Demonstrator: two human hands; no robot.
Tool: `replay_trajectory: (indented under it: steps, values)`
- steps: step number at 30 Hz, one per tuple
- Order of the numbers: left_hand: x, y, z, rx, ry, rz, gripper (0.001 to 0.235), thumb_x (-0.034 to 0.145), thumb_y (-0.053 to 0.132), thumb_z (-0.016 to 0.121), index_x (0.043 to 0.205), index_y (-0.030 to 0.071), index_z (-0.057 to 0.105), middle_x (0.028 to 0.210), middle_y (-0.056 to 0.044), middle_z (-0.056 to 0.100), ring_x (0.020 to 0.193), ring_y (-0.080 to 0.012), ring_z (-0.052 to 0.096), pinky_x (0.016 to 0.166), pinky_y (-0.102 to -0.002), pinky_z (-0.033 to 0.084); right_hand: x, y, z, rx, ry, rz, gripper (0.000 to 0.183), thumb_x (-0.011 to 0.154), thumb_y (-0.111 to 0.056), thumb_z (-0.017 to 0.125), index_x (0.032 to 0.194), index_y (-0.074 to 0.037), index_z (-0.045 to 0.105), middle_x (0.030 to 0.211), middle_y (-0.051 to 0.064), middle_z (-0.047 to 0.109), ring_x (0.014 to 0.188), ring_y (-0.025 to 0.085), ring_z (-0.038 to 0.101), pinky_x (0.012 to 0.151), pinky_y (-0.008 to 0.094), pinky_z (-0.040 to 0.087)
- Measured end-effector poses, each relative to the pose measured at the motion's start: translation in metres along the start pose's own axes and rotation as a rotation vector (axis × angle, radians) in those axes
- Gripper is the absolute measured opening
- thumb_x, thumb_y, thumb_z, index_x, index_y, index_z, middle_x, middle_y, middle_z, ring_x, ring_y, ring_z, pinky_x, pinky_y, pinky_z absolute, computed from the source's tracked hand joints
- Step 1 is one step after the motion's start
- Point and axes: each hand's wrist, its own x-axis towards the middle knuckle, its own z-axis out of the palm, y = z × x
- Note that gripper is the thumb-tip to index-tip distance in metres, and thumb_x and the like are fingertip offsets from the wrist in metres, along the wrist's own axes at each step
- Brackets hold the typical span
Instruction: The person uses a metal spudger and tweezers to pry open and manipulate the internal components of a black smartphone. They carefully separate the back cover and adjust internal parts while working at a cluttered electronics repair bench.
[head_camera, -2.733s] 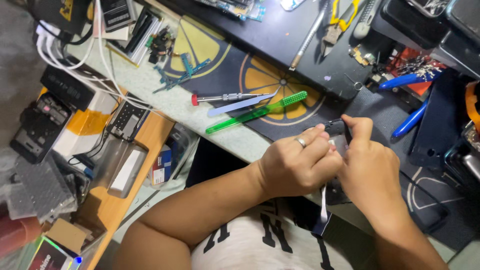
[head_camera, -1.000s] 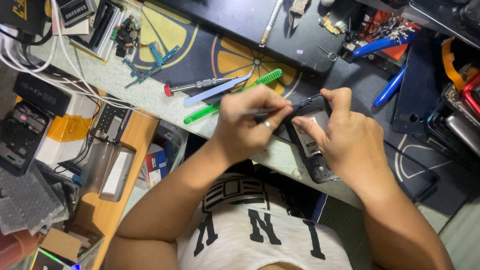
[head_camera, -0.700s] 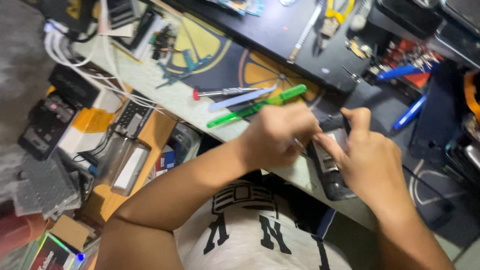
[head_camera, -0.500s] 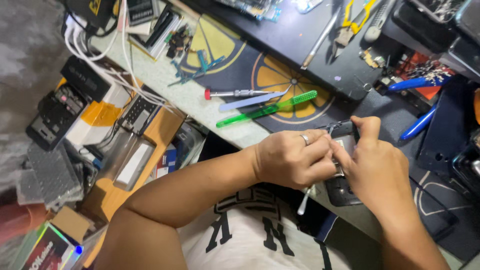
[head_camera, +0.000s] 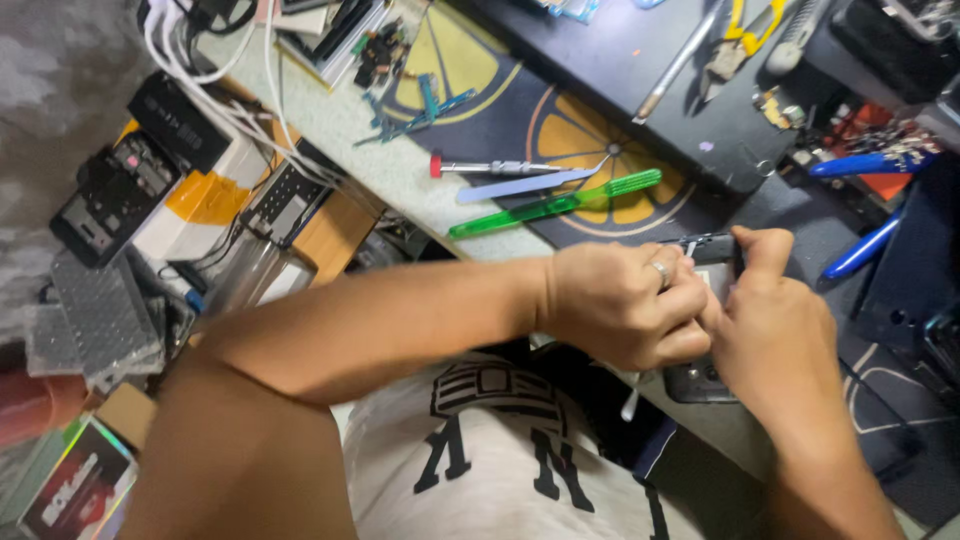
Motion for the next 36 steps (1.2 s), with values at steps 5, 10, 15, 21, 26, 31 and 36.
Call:
replay_trajectory:
  steps: [5, 10, 15, 21, 26, 31, 36]
  values:
    - [-0.004, -0.010, -0.002, -0.098, -0.056, 0.001, 0.014, 0.089, 0.021, 0.064, 0.091, 0.008, 0.060, 0.087, -0.014, 0.061, 0.075, -0.0275, 0.069, 0.064, -0.035, 0.056, 0.001, -0.003, -0.002, 0.018, 0.035, -0.019, 0.061, 0.091, -0.032, 0.073, 0.134, 0.002, 0.046, 0.073, 0.029, 0.066, 0.072, 0.050, 0.067, 0.065, 0.057, 0.051]
    - [-0.003, -0.003, 0.001, 0.029, 0.035, 0.006, 0.018, 0.088, 0.025, 0.062, 0.090, 0.007, 0.060, 0.090, -0.019, 0.062, 0.081, -0.0343, 0.071, 0.072, -0.039, 0.060, 0.001, 0.001, 0.000, 0.036, 0.030, 0.003, 0.054, 0.098, -0.032, 0.068, 0.134, 0.003, 0.047, 0.073, 0.028, 0.067, 0.072, 0.049, 0.067, 0.067, 0.057, 0.051]
    - [-0.007, -0.012, 0.007, -0.017, -0.002, 0.094, 0.017, 0.087, 0.024, 0.065, 0.089, 0.008, 0.060, 0.089, -0.015, 0.063, 0.073, -0.0284, 0.069, 0.063, -0.036, 0.056, 0.002, 0.007, 0.003, 0.026, 0.011, -0.006, 0.048, 0.104, -0.027, 0.061, 0.139, 0.003, 0.046, 0.076, 0.029, 0.067, 0.076, 0.051, 0.066, 0.071, 0.058, 0.050]
    - [0.002, 0.000, 0.009, -0.254, -0.003, -0.447, 0.011, 0.086, 0.017, 0.066, 0.096, 0.013, 0.064, 0.082, -0.005, 0.058, 0.064, -0.0179, 0.063, 0.055, -0.035, 0.049, 0.002, 0.005, 0.000, 0.048, -0.014, 0.042, 0.050, 0.100, -0.027, 0.061, 0.139, 0.001, 0.047, 0.075, 0.028, 0.068, 0.077, 0.050, 0.068, 0.072, 0.057, 0.051]
    - [0.002, 0.006, -0.008, -0.126, -0.041, -0.244, 0.017, 0.090, 0.016, 0.066, 0.098, 0.003, 0.060, 0.096, -0.015, 0.062, 0.089, -0.0292, 0.069, 0.080, -0.038, 0.058, 0.001, -0.002, -0.003, 0.112, 0.027, 0.063, 0.048, 0.102, -0.032, 0.063, 0.136, 0.000, 0.050, 0.075, 0.028, 0.067, 0.078, 0.049, 0.068, 0.070, 0.056, 0.050]
    - [0.015, 0.021, -0.035, -0.202, -0.031, -0.393, 0.028, 0.083, 0.017, 0.065, 0.099, -0.006, 0.061, 0.101, -0.027, 0.065, 0.099, -0.0401, 0.069, 0.094, -0.042, 0.057, 0.000, -0.003, -0.005, 0.147, 0.046, 0.074, 0.048, 0.103, -0.035, 0.063, 0.132, 0.000, 0.051, 0.072, 0.025, 0.068, 0.076, 0.048, 0.068, 0.068, 0.056, 0.050]
    - [0.019, 0.036, -0.061, -0.215, 0.036, -0.427, 0.028, 0.083, 0.012, 0.066, 0.106, -0.003, 0.063, 0.110, -0.025, 0.067, 0.104, -0.0357, 0.071, 0.094, -0.042, 0.058, 0.000, -0.004, -0.004, 0.171, 0.049, 0.077, 0.048, 0.103, -0.036, 0.063, 0.133, 0.000, 0.051, 0.074, 0.027, 0.067, 0.077, 0.048, 0.068, 0.069, 0.056, 0.050]
